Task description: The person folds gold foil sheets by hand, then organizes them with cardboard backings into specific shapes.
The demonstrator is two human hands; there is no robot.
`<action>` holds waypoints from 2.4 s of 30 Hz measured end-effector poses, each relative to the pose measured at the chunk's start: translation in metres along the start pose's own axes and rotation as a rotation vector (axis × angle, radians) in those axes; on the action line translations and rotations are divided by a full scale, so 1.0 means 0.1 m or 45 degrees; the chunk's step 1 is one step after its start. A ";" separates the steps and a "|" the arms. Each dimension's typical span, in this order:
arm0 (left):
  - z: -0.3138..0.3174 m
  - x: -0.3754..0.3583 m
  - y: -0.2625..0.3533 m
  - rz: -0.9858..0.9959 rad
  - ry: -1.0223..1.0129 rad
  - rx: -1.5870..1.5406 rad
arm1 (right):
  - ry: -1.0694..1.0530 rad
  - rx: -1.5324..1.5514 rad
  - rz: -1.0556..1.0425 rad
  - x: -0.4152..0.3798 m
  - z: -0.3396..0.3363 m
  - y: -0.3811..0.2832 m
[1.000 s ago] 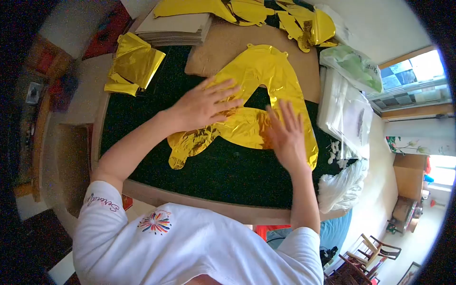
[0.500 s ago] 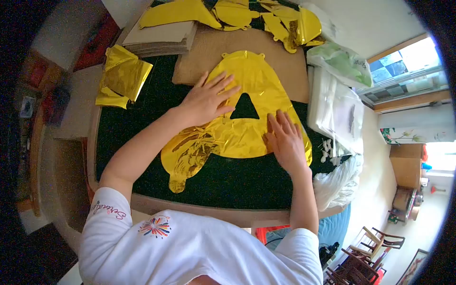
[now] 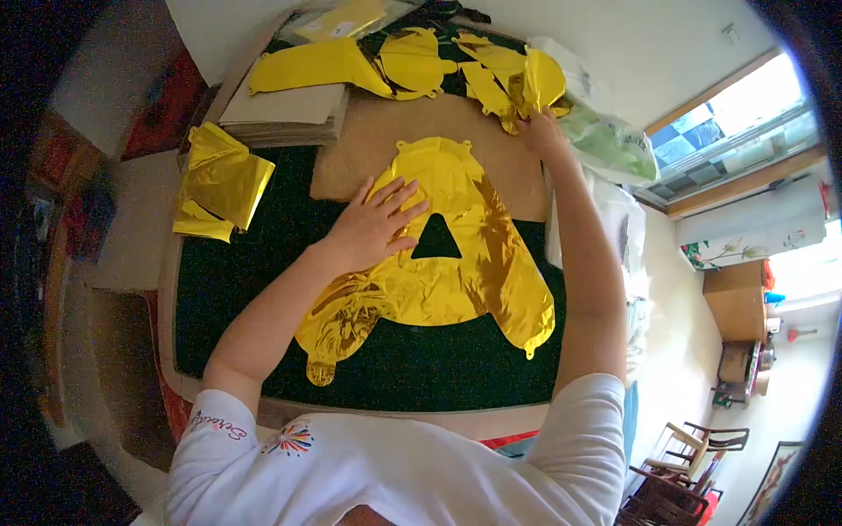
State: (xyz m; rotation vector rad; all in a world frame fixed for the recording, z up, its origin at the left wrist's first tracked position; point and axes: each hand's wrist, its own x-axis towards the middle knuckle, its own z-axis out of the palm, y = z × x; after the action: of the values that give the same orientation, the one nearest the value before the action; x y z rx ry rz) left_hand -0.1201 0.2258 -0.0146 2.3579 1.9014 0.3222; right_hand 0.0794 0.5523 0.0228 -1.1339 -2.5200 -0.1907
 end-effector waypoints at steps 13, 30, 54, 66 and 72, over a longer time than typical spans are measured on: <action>-0.55 0.00 0.07 -0.043 0.788 -0.283 | 0.827 0.669 0.002 -0.01 -2.62 -1.11; -2.79 -0.73 0.87 0.063 0.904 -1.460 | 0.399 1.008 -0.740 -1.01 -3.87 -2.63; -0.75 -0.36 0.32 -0.547 0.940 -2.051 | -0.415 2.352 0.689 -0.85 -1.69 -1.41; -0.32 -0.31 0.28 -1.028 0.563 -2.151 | -0.349 1.393 0.688 -0.97 -0.58 -0.89; -0.11 -0.36 0.12 -0.899 0.456 -1.407 | -0.244 1.468 0.836 -0.97 -0.41 -0.79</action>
State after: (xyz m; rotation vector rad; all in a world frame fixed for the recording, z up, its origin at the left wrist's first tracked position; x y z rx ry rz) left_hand -0.1186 0.1872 -0.0057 0.9165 1.7793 1.3212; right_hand 0.0907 0.4216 0.0255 -1.3123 -1.6733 1.3705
